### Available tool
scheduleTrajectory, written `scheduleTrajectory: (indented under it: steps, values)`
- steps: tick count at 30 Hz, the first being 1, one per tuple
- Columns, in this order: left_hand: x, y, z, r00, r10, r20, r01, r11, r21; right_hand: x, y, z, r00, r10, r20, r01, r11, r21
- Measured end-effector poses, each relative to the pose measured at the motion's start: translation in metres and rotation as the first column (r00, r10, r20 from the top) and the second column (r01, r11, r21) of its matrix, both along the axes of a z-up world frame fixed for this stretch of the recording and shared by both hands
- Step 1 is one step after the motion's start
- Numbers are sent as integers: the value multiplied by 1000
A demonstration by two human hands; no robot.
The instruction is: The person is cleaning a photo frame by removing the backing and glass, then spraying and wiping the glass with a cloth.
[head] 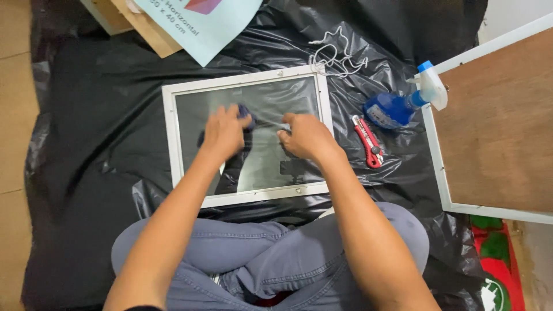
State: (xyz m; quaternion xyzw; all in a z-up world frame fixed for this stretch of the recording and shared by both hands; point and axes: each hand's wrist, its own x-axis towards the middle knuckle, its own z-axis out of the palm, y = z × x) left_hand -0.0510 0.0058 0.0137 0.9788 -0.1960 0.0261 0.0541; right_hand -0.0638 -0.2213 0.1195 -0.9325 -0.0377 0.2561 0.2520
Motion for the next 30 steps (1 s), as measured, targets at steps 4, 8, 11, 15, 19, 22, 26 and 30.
scheduleTrajectory:
  steps: [4,8,11,15,19,22,26,30]
  values:
    - [-76,21,-12,996,-91,-21,91,995,33,-10,4,0,1000,12,21,-12,1000,-7]
    - [-130,34,-1,973,-178,-145,189,980,64,-20,12,1,998,67,-5,-67,998,-6]
    - [-131,34,6,967,-171,-191,192,977,98,-23,15,1,995,91,-33,-90,996,17]
    - [-83,23,21,982,-56,-182,90,979,183,-18,14,-13,996,77,-54,-75,997,23]
    - [-2,32,-6,1000,25,-16,-22,981,195,-10,13,-12,993,52,-106,-51,999,12]
    - [40,38,-23,990,137,46,-141,985,95,-7,10,-17,994,67,-88,-63,997,40]
    - [43,37,-26,980,197,29,-197,980,20,-5,13,-23,993,66,-97,-64,998,21]
    - [-17,31,-5,988,136,-69,-130,988,83,-15,15,-11,992,75,-98,-73,997,25]
